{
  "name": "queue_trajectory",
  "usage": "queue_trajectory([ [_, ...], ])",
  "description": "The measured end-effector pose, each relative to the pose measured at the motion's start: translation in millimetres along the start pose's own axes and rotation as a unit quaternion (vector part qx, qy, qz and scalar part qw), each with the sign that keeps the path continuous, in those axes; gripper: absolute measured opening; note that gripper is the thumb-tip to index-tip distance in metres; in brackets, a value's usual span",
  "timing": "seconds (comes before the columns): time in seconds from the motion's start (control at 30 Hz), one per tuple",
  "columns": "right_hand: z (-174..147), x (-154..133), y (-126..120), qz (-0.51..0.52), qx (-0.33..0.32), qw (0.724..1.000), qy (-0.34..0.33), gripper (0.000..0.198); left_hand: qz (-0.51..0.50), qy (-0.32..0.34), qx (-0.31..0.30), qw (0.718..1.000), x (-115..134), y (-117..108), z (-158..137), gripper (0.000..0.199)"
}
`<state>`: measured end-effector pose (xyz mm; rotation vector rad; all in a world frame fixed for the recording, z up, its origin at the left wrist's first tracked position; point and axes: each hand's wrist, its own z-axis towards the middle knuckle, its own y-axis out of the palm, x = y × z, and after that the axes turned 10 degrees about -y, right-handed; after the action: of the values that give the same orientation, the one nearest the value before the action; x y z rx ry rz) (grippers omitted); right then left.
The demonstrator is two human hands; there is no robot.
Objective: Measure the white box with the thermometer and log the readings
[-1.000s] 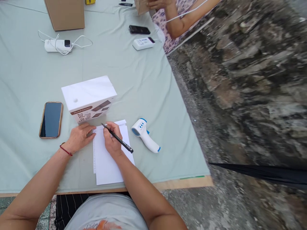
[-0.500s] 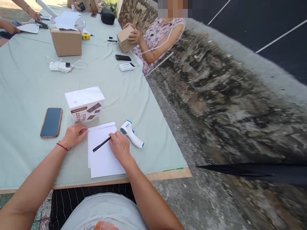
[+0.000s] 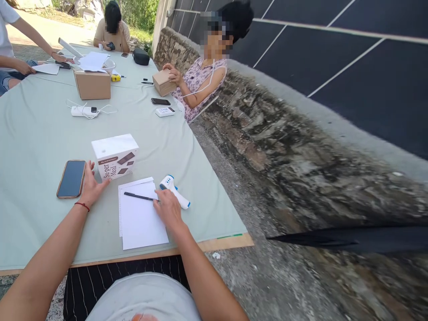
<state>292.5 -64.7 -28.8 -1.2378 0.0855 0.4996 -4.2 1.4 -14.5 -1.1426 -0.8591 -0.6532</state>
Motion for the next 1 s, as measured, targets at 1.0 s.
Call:
queue_trajectory([
  [1.0,105,-99,-9,0.644,0.022,0.745,0.171,0.058,0.033,0.017,-0.074,0.997,-2,-7,5,0.048],
])
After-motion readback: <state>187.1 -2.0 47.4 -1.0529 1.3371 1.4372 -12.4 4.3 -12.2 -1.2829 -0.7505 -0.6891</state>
